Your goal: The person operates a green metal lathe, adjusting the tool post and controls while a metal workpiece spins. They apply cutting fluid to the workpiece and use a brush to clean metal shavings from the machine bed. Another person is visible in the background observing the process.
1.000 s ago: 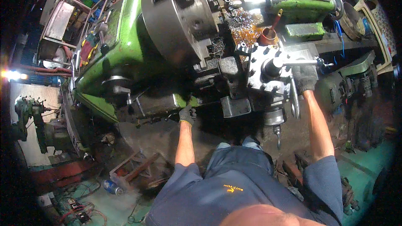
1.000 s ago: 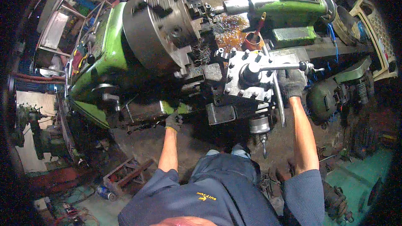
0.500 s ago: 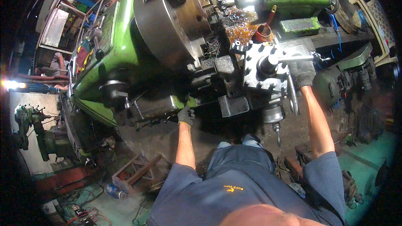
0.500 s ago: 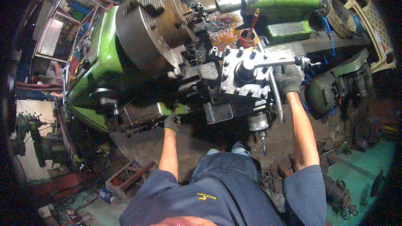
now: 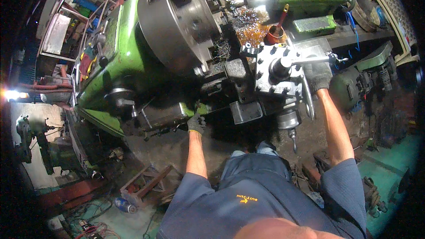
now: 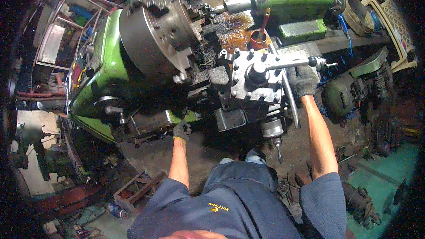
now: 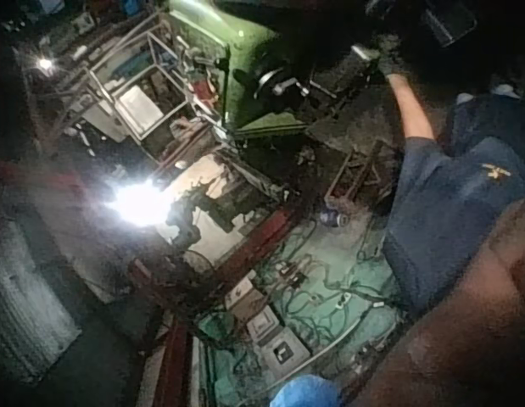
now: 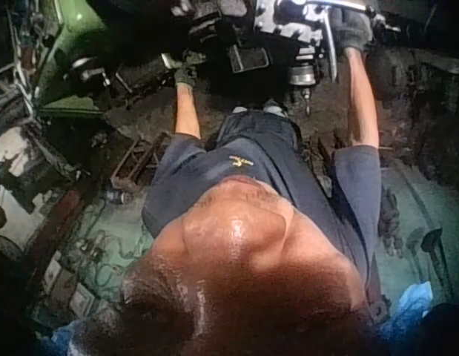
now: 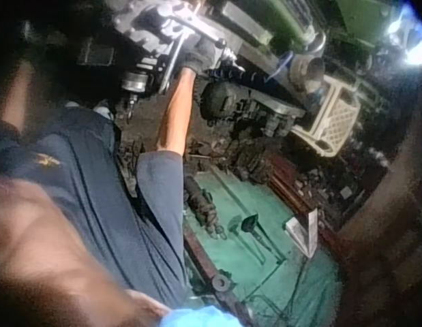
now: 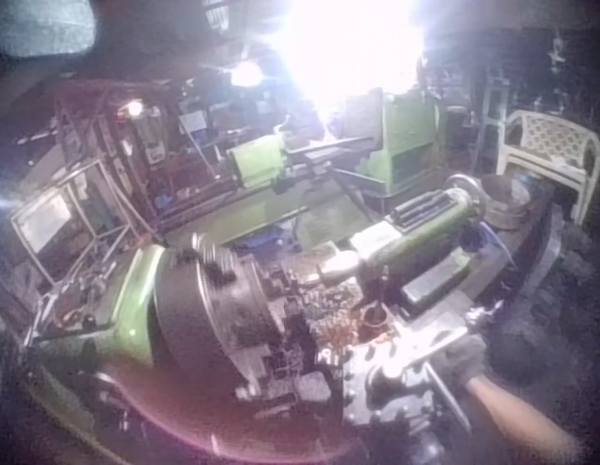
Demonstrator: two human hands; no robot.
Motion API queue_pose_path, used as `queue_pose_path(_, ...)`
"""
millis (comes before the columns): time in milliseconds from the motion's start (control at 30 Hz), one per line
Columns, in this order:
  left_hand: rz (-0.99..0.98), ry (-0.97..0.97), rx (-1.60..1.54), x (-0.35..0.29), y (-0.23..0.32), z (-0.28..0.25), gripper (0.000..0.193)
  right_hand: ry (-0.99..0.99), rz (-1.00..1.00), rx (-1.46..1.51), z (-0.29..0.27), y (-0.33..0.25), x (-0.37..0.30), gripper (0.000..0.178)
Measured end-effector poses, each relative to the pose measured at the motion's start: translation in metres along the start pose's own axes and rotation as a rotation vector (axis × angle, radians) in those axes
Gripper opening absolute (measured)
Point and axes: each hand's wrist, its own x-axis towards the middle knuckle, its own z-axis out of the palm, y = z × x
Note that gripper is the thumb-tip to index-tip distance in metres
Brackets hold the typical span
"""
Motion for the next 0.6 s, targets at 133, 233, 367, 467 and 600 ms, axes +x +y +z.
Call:
queue_pose_path(133,0.020,0.055,0.019,0.0015,-0.0011,0.0014,0.021,-0.030,0.013,-0.034,-0.0033,-0.0020,0.0013,0.032)
queue_pose_path(233,0.007,0.056,0.027,-0.0025,0.0006,0.0038,0.021,-0.045,0.011,-0.043,-0.0039,-0.0003,0.0023,0.033)
queue_pose_path(367,0.019,0.075,0.037,-0.0030,-0.0001,0.0036,0.022,-0.013,-0.001,-0.009,-0.0064,-0.0052,0.0015,0.032)
queue_pose_path(467,-0.011,0.066,0.031,-0.0038,0.0016,0.0048,0.023,-0.008,0.016,-0.029,-0.0054,-0.0029,0.0020,0.032)
queue_pose_path(600,-0.024,0.074,0.028,-0.0017,0.0012,0.0045,0.023,0.014,-0.006,-0.043,-0.0028,-0.0008,0.0017,0.032)
